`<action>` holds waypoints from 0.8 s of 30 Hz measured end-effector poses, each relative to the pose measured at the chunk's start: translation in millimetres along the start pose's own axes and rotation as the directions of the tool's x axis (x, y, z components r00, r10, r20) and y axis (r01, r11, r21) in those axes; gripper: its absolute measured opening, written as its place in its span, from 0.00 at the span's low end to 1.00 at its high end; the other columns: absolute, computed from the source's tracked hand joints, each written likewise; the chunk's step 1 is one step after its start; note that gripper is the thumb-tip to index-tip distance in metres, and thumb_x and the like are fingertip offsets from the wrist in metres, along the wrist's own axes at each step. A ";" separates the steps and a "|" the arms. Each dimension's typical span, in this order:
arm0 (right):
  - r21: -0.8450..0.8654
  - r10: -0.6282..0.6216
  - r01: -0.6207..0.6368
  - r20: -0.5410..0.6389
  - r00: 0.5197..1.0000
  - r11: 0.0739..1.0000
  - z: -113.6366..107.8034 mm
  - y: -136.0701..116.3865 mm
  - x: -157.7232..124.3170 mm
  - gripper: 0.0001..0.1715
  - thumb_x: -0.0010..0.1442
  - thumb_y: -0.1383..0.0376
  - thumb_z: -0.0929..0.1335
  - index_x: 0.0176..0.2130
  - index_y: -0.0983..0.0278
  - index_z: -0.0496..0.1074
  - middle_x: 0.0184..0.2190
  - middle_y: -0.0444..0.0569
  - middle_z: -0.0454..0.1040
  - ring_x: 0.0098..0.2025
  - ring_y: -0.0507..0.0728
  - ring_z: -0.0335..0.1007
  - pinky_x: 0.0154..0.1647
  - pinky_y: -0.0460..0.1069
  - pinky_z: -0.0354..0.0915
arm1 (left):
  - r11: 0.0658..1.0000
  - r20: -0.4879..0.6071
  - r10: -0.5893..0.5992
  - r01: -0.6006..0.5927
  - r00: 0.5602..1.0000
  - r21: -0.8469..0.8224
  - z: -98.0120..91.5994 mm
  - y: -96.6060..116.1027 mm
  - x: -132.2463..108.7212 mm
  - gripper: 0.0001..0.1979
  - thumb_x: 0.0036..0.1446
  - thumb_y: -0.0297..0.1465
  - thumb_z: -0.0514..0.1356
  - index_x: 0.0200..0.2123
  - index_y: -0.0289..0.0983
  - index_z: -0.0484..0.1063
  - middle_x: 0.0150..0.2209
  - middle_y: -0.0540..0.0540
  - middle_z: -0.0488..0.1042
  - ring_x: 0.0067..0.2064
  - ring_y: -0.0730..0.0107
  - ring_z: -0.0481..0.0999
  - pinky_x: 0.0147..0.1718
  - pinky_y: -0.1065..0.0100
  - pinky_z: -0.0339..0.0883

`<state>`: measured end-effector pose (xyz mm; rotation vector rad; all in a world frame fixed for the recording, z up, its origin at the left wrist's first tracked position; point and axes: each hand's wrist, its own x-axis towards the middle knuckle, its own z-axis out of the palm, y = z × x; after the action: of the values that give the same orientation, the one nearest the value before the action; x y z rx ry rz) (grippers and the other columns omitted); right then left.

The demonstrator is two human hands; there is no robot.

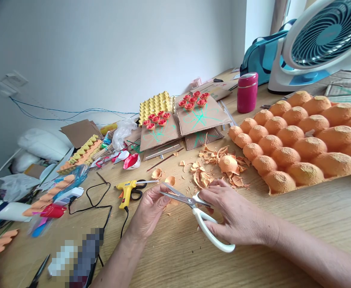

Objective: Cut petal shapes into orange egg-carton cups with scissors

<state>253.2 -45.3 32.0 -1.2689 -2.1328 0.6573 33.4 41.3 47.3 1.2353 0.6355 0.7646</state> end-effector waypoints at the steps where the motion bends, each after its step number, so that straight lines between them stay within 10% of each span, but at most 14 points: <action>1: -0.003 -0.005 0.005 0.001 1.000 1.000 -0.1 0.3 0.1 0.15 0.66 0.55 0.65 0.32 0.62 0.63 0.30 0.46 0.68 0.34 0.56 0.61 0.44 0.55 0.57 | 1.000 0.000 -0.001 0.001 1.000 -0.001 -0.1 -0.2 0.0 0.05 0.54 0.33 0.70 0.35 0.40 0.82 0.34 0.50 0.80 0.38 0.74 0.74 0.43 0.73 0.64; 15: 0.087 -0.051 0.052 -0.006 0.999 0.995 -1.5 0.8 -1.3 0.15 0.68 0.58 0.63 0.30 0.62 0.65 0.28 0.47 0.70 0.31 0.55 0.62 0.38 0.52 0.60 | 0.999 -0.050 -0.004 0.007 0.999 0.049 0.1 2.6 -1.0 0.13 0.47 0.38 0.73 0.34 0.38 0.81 0.33 0.47 0.77 0.37 0.69 0.71 0.40 0.70 0.64; 24: 0.355 0.189 -0.137 -0.114 0.975 0.925 2.1 5.5 4.1 0.15 0.64 0.55 0.67 0.31 0.63 0.69 0.28 0.45 0.71 0.31 0.54 0.64 0.31 0.48 0.61 | 0.960 0.001 -0.058 0.055 0.998 0.275 4.7 1.5 0.4 0.16 0.49 0.41 0.71 0.27 0.35 0.74 0.26 0.50 0.70 0.31 0.73 0.66 0.36 0.69 0.60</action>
<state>253.5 -39.5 27.8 -1.2620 -1.7122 0.9340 37.1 39.1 49.8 1.4669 0.7856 0.6364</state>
